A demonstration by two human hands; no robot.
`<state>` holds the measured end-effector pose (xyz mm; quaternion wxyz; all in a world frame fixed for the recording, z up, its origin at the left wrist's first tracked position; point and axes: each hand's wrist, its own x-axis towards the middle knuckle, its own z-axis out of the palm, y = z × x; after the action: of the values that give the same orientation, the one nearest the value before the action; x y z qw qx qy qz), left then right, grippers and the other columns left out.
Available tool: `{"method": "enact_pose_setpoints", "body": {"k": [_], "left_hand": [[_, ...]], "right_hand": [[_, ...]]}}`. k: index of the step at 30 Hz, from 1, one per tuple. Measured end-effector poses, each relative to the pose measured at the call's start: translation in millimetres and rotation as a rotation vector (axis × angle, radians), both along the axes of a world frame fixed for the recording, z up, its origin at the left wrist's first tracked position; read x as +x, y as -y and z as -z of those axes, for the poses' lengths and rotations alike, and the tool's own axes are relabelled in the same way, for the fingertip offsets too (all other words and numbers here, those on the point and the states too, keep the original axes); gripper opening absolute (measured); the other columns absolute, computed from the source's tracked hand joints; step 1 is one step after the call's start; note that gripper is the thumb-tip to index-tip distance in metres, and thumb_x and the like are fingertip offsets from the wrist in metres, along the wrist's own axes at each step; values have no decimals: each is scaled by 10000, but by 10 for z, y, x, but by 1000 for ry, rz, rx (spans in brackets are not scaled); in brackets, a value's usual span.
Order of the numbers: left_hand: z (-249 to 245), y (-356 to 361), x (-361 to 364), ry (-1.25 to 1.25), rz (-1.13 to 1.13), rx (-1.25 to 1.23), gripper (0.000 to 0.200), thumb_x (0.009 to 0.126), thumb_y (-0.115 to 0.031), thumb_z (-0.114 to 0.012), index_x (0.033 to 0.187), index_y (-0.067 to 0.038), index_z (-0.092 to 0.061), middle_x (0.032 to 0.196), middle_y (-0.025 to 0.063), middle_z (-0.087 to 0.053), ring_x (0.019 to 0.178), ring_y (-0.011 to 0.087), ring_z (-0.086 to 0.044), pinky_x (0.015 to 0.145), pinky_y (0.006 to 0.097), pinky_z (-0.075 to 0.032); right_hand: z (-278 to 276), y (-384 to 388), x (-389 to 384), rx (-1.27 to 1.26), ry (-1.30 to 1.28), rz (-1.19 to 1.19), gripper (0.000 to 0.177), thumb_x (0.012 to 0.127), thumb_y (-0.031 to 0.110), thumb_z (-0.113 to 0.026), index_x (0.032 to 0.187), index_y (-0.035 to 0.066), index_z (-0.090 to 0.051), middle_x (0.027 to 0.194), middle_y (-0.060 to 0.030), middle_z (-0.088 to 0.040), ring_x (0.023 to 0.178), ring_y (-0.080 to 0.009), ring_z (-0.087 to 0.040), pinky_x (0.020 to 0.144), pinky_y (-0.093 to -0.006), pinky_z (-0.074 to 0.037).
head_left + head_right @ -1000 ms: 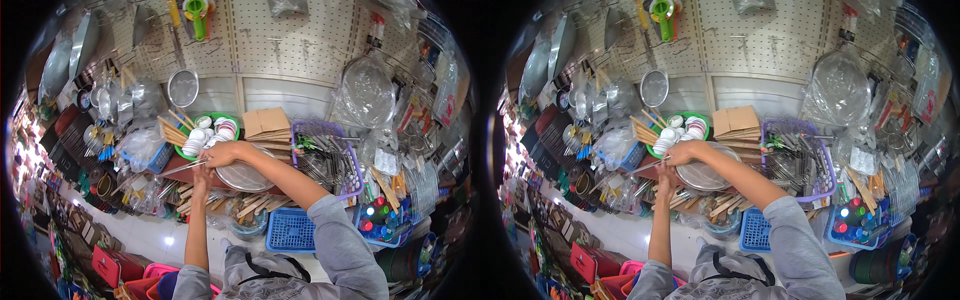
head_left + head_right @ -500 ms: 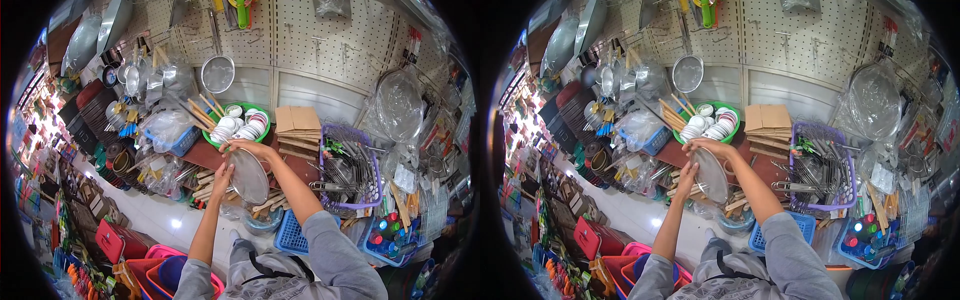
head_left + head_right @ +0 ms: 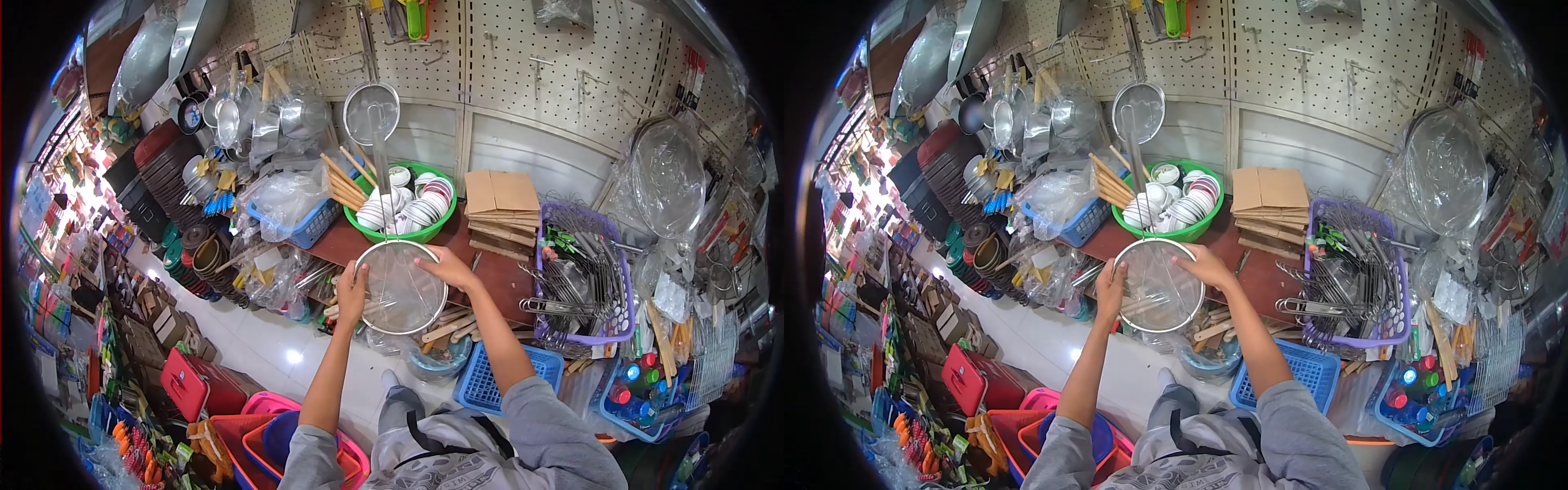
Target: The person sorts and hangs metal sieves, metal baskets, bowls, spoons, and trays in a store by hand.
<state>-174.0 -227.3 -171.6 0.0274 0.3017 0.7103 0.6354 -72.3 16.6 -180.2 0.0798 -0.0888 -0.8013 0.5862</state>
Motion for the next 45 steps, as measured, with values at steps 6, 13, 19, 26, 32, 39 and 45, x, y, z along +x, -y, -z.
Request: {"method": "enact_pose_setpoints", "body": {"k": [6, 13, 19, 26, 32, 39, 45], "left_hand": [[52, 36, -89, -72, -29, -145, 267, 1074, -283, -587, 1046, -23, -641, 778, -23, -552, 691, 72, -508, 612, 272, -471], [-74, 82, -218, -31, 37, -154, 221, 1036, -175, -641, 1201, -28, -640, 961, 37, -662, 854, 95, -609, 723, 265, -526], [-120, -69, -472, -169, 29, -50, 233, 1008, -115, -648, 1211, -3, -657, 1062, 106, -729, 983, 134, -671, 914, 301, -515], [-306, -290, -1063, -171, 67, -83, 215, 1025, -93, -613, 1221, -12, -650, 942, 71, -711, 873, 107, -619, 818, 282, -502], [-402, -518, -1702, -178, 198, -106, 220, 1028, -104, -615, 1223, -6, -649, 954, 105, -713, 855, 144, -645, 802, 295, -510], [-834, -757, -2278, -274, 353, -186, 307, 971, -108, -688, 1252, -16, -603, 1073, 144, -696, 969, 262, -677, 888, 365, -524], [-1518, -1201, -2623, -673, 190, 67, 515, 894, -118, -770, 1368, -45, -583, 1213, 166, -668, 1070, 330, -656, 932, 423, -515]], "right_hand": [[140, 82, 24, 124, -107, 176, 482, 967, 430, -695, 1340, 125, -674, 1084, -117, -776, 1010, -260, -742, 888, -393, -538], [-4, 78, -80, 191, -150, 155, 441, 977, 379, -696, 1312, 94, -680, 1050, -145, -775, 959, -247, -748, 822, -380, -545], [-92, 46, -332, 126, -211, 57, 366, 976, 260, -717, 1244, 11, -694, 1044, -131, -773, 941, -182, -708, 828, -347, -533], [-489, -51, -984, -34, -410, 28, 426, 999, 199, -711, 1390, 59, -613, 1116, -92, -748, 1041, -149, -692, 874, -327, -558], [-1388, -226, -1895, -343, -648, 208, 541, 986, 161, -726, 1487, 96, -533, 1138, -105, -738, 1005, -154, -709, 829, -270, -569], [-2115, -389, -2462, -250, -663, 236, 600, 987, 124, -714, 1544, 127, -492, 1052, -83, -735, 838, -159, -758, 700, -235, -560], [-2271, -424, -2658, -69, -661, 263, 628, 1008, 131, -689, 1586, 193, -452, 976, -36, -726, 826, -134, -757, 679, -227, -543]]}}
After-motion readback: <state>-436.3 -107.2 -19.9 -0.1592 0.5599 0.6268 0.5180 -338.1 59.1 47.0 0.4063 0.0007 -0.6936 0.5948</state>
